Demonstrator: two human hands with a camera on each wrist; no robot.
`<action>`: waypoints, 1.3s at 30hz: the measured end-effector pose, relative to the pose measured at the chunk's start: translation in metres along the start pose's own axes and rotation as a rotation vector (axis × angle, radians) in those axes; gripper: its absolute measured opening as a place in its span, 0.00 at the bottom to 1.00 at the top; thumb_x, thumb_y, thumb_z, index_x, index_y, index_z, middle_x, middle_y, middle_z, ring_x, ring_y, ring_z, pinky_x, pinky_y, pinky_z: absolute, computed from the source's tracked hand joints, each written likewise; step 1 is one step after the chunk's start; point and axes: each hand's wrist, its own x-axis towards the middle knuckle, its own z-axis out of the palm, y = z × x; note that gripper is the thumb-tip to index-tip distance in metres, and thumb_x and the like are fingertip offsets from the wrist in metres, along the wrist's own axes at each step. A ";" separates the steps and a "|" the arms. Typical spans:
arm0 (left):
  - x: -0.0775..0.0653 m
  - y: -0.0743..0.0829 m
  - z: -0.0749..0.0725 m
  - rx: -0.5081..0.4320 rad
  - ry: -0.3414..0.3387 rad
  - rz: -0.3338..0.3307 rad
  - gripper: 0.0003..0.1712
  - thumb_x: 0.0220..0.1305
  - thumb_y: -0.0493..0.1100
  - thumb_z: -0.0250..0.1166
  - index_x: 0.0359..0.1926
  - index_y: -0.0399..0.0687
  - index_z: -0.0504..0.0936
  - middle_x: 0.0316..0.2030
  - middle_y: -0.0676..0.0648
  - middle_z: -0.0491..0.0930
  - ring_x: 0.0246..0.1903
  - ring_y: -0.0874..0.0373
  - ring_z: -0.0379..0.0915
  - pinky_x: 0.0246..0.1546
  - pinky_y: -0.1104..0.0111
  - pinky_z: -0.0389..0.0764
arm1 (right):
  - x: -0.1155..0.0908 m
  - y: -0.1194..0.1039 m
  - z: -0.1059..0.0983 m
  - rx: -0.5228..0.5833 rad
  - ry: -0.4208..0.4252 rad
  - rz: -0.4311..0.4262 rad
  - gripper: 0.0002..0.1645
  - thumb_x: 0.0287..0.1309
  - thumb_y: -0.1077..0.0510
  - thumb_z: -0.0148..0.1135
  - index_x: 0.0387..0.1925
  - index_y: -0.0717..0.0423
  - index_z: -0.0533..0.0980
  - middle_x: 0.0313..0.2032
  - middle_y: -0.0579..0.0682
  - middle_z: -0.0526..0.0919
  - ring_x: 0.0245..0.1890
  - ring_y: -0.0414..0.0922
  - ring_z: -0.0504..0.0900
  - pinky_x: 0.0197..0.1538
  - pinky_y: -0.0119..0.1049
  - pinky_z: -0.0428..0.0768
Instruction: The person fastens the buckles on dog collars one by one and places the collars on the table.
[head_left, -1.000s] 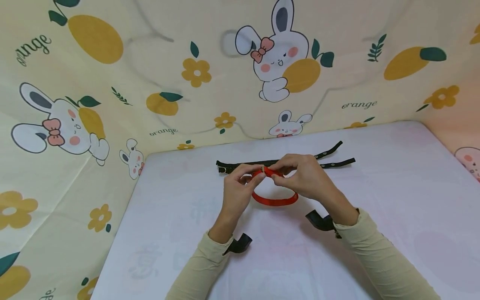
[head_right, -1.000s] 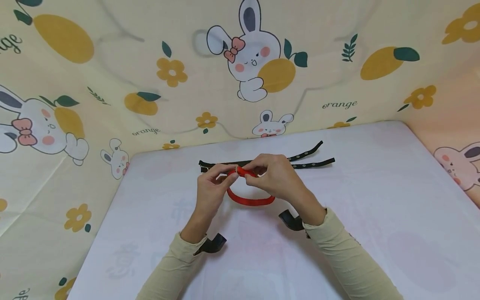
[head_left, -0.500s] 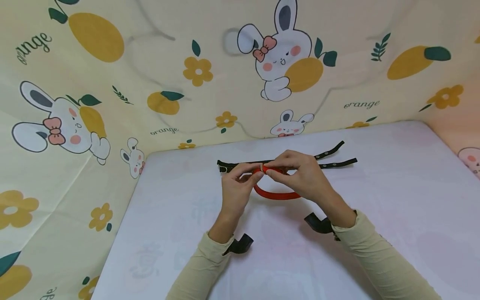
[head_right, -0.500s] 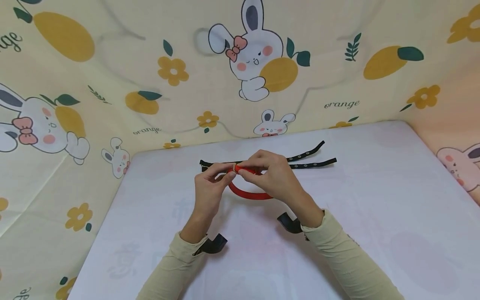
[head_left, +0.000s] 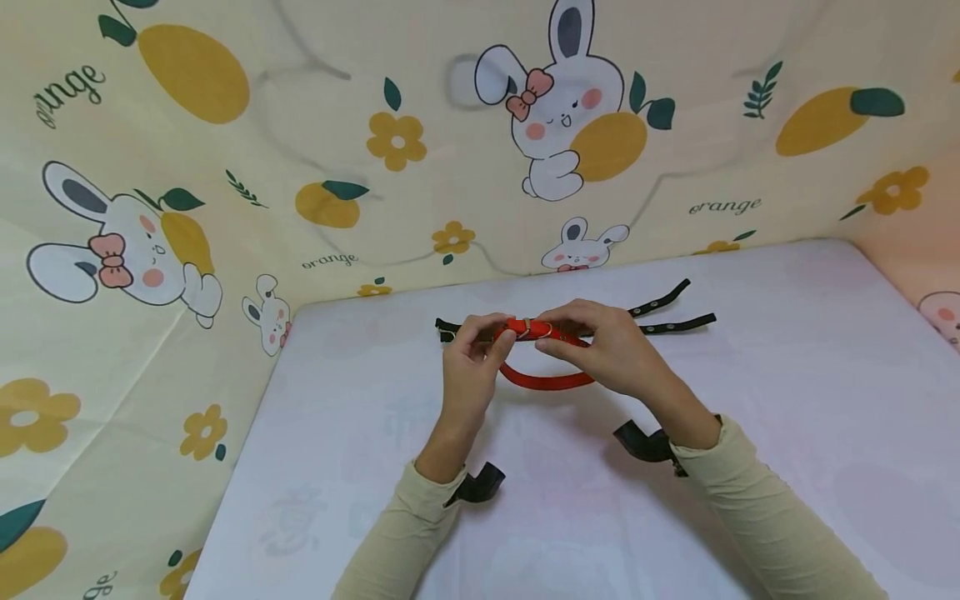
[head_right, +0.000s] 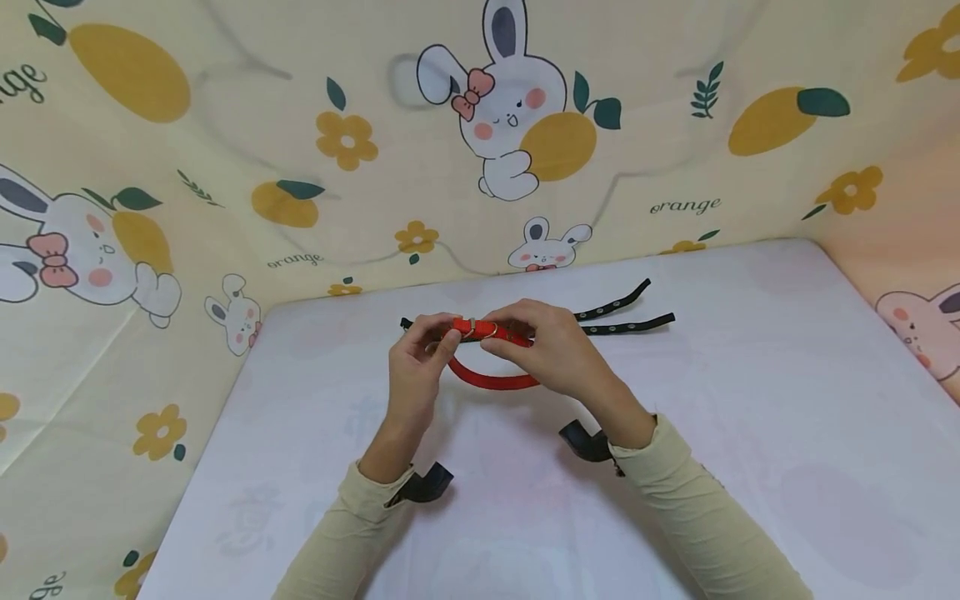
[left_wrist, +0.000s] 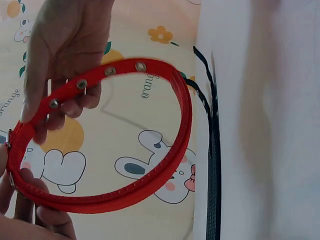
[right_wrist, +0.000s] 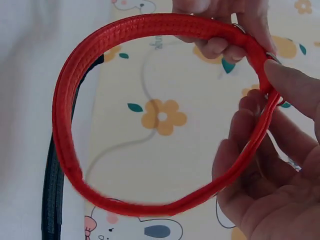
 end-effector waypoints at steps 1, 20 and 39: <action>0.000 0.000 0.000 -0.008 0.001 -0.006 0.15 0.66 0.34 0.65 0.52 0.34 0.81 0.46 0.35 0.80 0.45 0.62 0.74 0.42 0.77 0.75 | 0.000 0.000 -0.001 -0.002 -0.003 0.009 0.17 0.56 0.48 0.73 0.48 0.43 0.84 0.42 0.40 0.85 0.39 0.39 0.82 0.48 0.40 0.82; 0.005 0.004 -0.009 -0.021 0.012 -0.109 0.16 0.67 0.38 0.64 0.55 0.38 0.78 0.49 0.39 0.78 0.48 0.57 0.73 0.46 0.74 0.79 | 0.003 0.007 -0.014 -0.031 -0.034 0.083 0.18 0.59 0.49 0.71 0.51 0.43 0.83 0.42 0.46 0.87 0.37 0.45 0.79 0.38 0.35 0.77; 0.004 0.000 -0.010 0.015 -0.064 0.075 0.14 0.60 0.33 0.69 0.47 0.35 0.83 0.43 0.36 0.80 0.40 0.60 0.75 0.42 0.73 0.76 | 0.005 0.017 -0.013 0.073 -0.022 0.035 0.16 0.56 0.48 0.73 0.47 0.43 0.86 0.40 0.43 0.86 0.36 0.45 0.78 0.36 0.32 0.78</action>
